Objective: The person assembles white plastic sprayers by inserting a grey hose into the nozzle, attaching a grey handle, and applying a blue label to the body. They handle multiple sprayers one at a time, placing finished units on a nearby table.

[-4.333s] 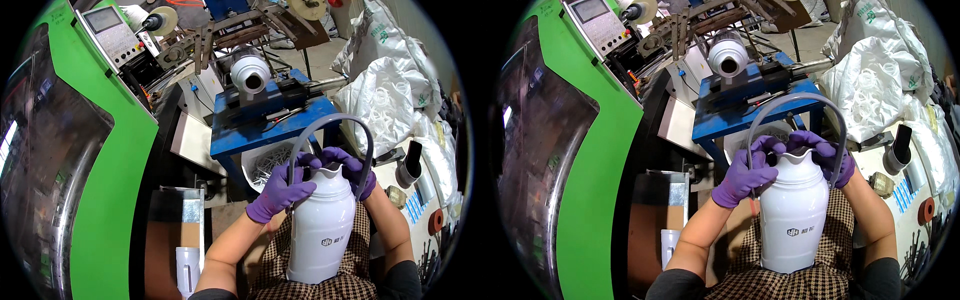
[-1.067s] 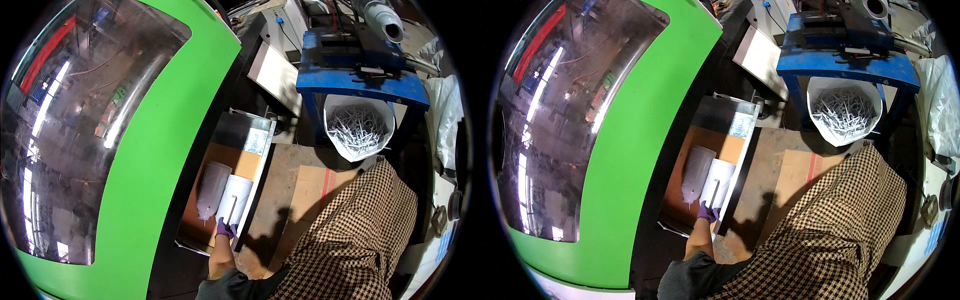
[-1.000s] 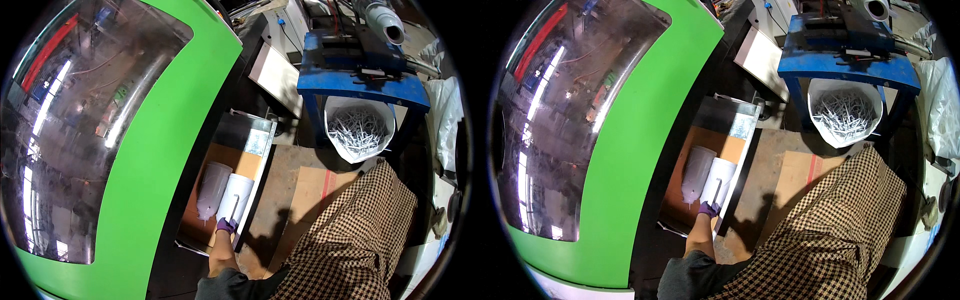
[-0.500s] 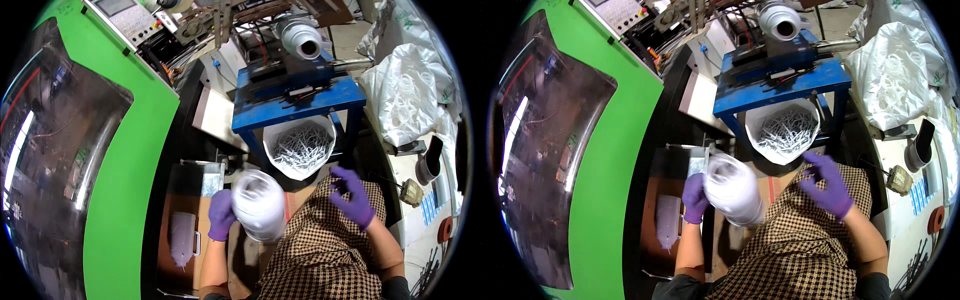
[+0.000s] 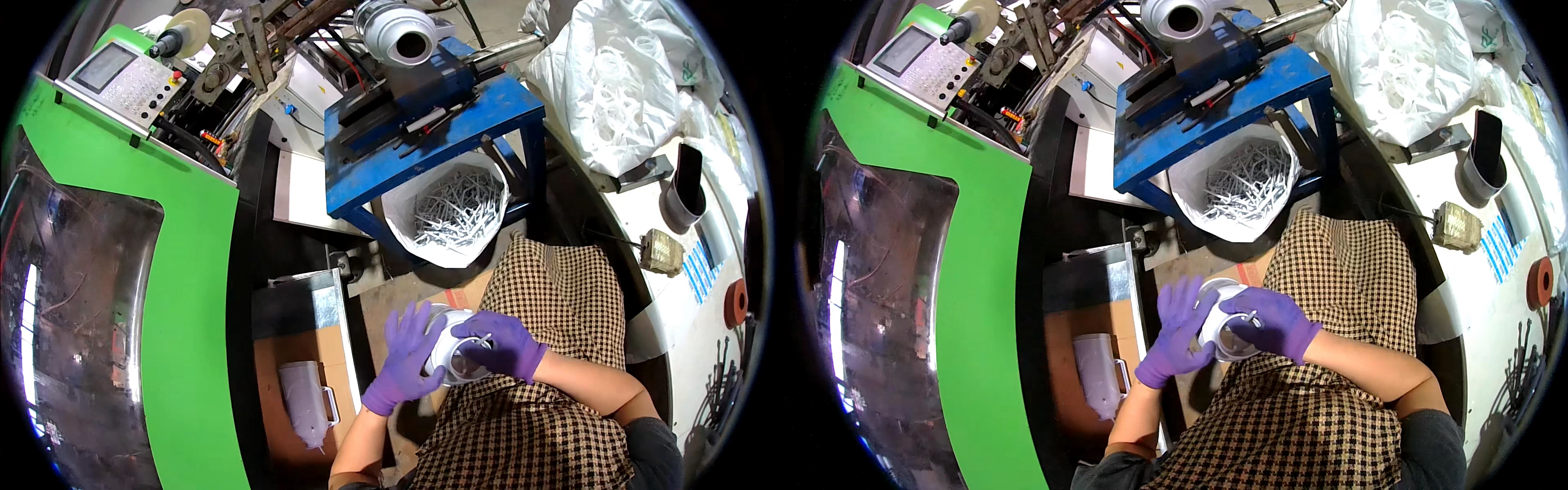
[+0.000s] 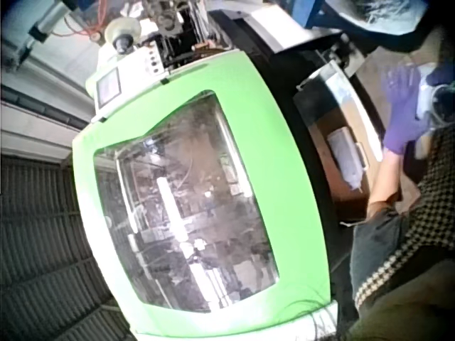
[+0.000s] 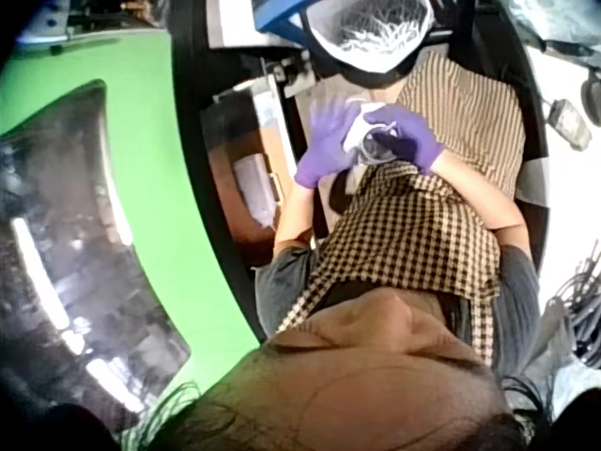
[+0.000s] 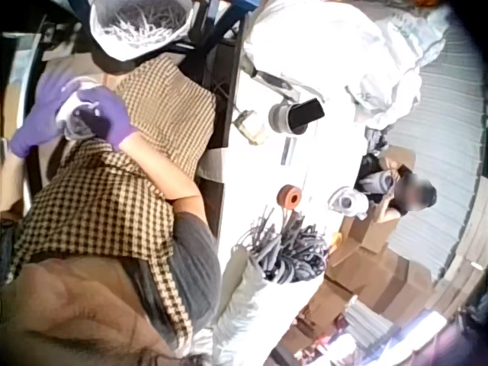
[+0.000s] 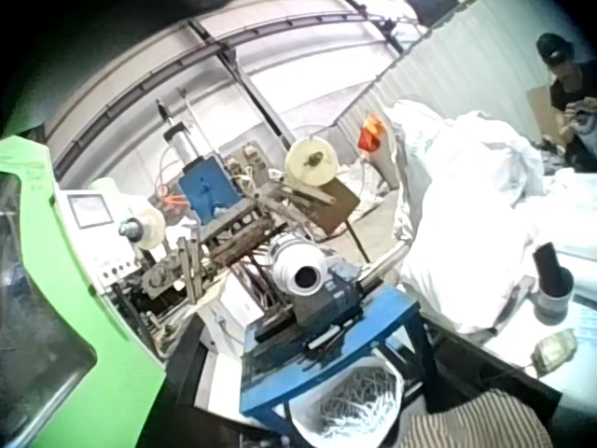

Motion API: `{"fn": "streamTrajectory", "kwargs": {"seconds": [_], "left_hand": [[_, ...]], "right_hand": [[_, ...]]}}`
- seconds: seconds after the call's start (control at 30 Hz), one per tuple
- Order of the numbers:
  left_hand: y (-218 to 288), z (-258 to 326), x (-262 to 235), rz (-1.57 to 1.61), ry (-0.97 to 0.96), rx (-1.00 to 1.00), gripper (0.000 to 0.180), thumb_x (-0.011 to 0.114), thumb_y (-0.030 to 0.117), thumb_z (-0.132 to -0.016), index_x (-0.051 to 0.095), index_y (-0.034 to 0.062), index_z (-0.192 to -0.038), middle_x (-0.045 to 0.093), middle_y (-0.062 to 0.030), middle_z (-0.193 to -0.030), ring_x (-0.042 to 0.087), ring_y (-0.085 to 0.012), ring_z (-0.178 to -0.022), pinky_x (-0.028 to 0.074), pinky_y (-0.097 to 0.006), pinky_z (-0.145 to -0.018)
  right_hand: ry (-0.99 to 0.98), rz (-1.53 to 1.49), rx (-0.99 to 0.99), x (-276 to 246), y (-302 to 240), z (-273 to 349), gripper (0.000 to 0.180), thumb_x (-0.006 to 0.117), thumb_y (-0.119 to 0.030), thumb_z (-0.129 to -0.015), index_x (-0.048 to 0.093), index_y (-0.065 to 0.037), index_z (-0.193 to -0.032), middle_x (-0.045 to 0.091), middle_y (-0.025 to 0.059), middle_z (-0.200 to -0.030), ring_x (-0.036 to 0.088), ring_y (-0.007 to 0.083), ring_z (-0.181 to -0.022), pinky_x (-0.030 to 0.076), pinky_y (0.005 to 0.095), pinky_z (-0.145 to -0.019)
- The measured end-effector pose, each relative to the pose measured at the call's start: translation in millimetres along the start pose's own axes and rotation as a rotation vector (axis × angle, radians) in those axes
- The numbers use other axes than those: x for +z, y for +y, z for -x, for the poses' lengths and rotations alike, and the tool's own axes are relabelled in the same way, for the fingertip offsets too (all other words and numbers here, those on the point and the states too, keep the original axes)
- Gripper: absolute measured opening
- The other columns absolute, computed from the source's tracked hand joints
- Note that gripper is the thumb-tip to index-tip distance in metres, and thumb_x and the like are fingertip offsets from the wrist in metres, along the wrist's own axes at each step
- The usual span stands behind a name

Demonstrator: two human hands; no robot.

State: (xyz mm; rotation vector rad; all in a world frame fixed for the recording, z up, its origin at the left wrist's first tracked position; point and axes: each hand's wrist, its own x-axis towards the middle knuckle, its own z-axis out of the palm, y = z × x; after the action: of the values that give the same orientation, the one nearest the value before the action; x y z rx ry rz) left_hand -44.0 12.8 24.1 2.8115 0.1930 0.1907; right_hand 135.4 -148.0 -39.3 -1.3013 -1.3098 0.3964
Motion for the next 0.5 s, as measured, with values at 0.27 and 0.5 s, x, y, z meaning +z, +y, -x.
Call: {"fn": "streamTrajectory", "kwargs": {"seconds": [0.27,0.5], "left_hand": [[7,12,77,0.085,0.402,-0.259,0.101,0.095,0.043,-0.056,0.05,0.0026,-0.137,0.054,-0.0202,-0.137,0.049,-0.0417,-0.131,0.035,-0.053,-0.113],[15,-27,58,0.032,0.583,-0.103,0.073,0.092,0.037,-0.062,0.063,0.0057,-0.122,0.063,-0.0164,-0.129,0.06,-0.0382,-0.122,0.042,-0.053,-0.106]], "right_hand": [[-0.115,0.019,-0.073,-6,-23,-27,0.044,0.077,-0.022,-0.088,0.064,-0.004,-0.125,0.068,0.0151,-0.118,0.067,0.0342,-0.106,0.054,0.0421,-0.094],[-0.285,0.325,-0.092,-36,-30,4,0.059,0.083,-0.028,-0.079,0.062,-0.024,-0.134,0.061,0.0074,-0.134,0.07,0.0297,-0.094,0.06,0.0412,-0.078]]}}
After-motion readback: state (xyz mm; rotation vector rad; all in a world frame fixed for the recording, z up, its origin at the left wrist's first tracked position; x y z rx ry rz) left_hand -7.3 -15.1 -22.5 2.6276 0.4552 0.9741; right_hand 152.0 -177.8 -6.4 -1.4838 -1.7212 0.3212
